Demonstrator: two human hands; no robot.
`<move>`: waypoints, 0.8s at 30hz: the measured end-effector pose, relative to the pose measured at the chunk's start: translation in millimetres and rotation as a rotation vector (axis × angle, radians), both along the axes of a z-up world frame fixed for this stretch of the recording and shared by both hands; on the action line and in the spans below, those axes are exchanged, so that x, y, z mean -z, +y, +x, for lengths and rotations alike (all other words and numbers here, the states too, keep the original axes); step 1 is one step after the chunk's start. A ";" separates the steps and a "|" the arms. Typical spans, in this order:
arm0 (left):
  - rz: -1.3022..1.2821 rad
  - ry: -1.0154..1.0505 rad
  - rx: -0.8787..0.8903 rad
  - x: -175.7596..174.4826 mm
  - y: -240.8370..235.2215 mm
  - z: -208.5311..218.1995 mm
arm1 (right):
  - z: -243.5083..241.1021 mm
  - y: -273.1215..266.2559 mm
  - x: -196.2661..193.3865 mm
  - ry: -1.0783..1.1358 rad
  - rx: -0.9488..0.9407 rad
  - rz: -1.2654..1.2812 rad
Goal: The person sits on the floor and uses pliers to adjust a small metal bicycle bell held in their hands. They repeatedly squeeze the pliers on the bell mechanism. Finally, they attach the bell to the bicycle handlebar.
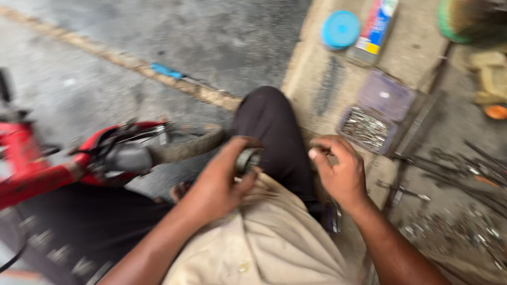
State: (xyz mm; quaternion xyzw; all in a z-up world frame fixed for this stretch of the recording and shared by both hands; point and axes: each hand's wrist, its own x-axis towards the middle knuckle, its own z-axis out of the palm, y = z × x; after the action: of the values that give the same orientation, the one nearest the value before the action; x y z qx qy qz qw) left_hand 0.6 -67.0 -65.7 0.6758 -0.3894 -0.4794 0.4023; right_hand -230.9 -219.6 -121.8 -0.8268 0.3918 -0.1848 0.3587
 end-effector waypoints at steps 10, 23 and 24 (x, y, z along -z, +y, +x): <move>0.100 0.710 -0.249 68.1 -8.1 -0.8 | -188.2 -18.8 76.3 0.782 0.157 0.369; 0.101 0.726 0.028 60.4 -12.7 -14.5 | -192.2 80.5 182.9 0.514 0.254 -0.209; 0.060 0.712 0.036 59.1 -13.6 -14.1 | -192.9 79.2 185.1 0.579 0.246 -0.174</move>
State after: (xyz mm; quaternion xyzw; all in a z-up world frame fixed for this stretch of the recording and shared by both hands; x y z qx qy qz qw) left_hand -13.5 -80.6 -124.8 0.4706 -0.2225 -0.7032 0.4843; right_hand -423.9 -140.5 -306.9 -0.8190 0.5574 -0.0167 0.1352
